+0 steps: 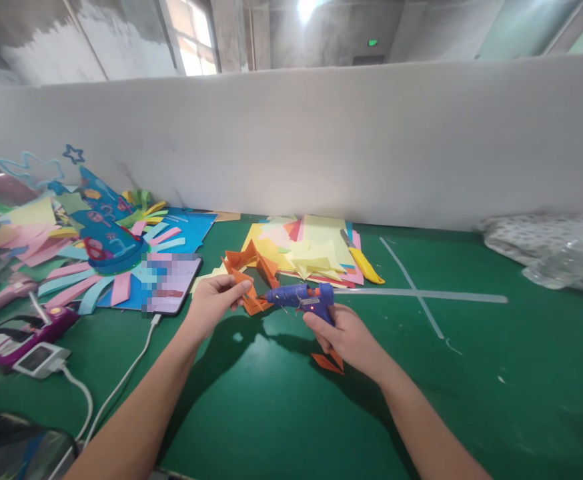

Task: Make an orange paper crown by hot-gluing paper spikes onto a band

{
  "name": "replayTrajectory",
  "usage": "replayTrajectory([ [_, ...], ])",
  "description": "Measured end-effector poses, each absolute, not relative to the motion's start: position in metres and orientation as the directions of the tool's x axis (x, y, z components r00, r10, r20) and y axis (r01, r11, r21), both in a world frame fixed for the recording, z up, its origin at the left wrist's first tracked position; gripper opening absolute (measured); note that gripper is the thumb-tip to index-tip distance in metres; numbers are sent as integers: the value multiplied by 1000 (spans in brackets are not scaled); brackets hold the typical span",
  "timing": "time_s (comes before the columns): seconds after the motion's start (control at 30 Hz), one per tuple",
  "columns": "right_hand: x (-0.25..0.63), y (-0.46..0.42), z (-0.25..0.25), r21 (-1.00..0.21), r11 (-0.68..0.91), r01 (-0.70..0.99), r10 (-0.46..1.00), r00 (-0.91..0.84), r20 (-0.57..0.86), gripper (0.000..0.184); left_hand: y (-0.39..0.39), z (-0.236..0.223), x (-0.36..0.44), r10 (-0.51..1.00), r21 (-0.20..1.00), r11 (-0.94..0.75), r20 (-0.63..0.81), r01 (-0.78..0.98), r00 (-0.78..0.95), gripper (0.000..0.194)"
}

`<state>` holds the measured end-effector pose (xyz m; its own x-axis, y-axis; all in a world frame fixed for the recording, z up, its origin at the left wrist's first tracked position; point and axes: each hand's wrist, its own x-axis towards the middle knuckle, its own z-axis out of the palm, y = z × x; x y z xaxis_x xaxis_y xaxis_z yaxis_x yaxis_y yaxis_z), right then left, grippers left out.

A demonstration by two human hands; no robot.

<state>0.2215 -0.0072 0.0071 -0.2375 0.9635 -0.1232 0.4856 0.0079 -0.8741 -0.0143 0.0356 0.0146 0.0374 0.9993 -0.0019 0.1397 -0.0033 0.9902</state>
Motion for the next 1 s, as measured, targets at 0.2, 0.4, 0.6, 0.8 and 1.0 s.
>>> replayTrajectory([
  [0.2,222,-7,8,-872,7,489,963,-237,-125,50,35,16,-15,1000,993,-11,10,120,10,32],
  [0.4,222,-8,9,-869,22,495,964,-241,-113,51,36,16,-16,1000,995,8,-8,104,-5,31],
  [0.6,223,-8,8,-860,34,509,957,-264,-118,52,38,13,-18,1000,996,10,-9,87,-9,32],
  [0.8,225,-8,7,-848,47,528,959,-262,-109,51,37,14,-20,1000,999,0,1,41,-16,30],
  [1.0,226,-8,7,-844,17,536,962,-238,-133,48,38,14,-22,999,997,-34,32,-62,-41,28],
])
